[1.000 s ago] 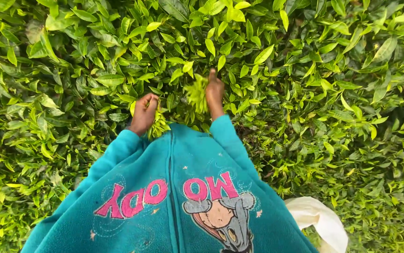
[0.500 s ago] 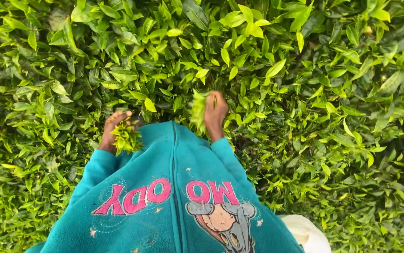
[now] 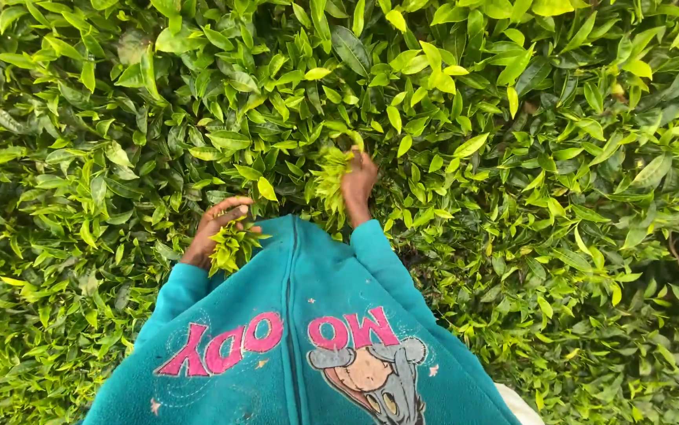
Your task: The person picks tea leaves from a dense bush by hand, using both hands to pluck the leaves and gather them into a bundle. The person continues to harvest leaves from different sections of the bush throughout the video.
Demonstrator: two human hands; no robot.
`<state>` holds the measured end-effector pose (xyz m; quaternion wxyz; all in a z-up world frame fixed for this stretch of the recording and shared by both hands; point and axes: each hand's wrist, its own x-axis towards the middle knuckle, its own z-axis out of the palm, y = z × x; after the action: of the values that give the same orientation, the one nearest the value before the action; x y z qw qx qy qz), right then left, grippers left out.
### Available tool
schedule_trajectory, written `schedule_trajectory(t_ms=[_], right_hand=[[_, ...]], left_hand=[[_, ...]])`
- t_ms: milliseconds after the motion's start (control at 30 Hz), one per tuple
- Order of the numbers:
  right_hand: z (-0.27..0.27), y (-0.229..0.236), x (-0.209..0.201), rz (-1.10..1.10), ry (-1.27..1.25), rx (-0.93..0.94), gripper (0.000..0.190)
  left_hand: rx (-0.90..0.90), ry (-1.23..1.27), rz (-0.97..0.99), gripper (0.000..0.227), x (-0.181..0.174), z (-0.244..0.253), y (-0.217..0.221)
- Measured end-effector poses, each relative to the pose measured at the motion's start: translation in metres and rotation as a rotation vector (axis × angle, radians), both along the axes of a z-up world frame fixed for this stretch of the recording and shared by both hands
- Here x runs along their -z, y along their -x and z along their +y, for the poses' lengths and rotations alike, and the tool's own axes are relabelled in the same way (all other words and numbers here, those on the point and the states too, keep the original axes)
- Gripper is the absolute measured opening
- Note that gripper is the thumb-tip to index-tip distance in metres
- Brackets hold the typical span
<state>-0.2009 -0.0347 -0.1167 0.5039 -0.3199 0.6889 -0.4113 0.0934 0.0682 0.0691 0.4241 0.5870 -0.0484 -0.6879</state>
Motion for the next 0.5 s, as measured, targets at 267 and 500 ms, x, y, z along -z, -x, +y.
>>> schedule_trajectory(t_ms=[267,500], right_hand=[[-0.041,-0.007,-0.036,-0.023,0.11,0.016,0.021],[-0.002,0.007,0.011,0.093,-0.05,-0.071,0.042]], left_hand=[[0.111,-0.023,0.004,0.04,-0.027,-0.018,-0.007],[0.06,0.025,0.01,0.039,0.025,-0.015,-0.036]])
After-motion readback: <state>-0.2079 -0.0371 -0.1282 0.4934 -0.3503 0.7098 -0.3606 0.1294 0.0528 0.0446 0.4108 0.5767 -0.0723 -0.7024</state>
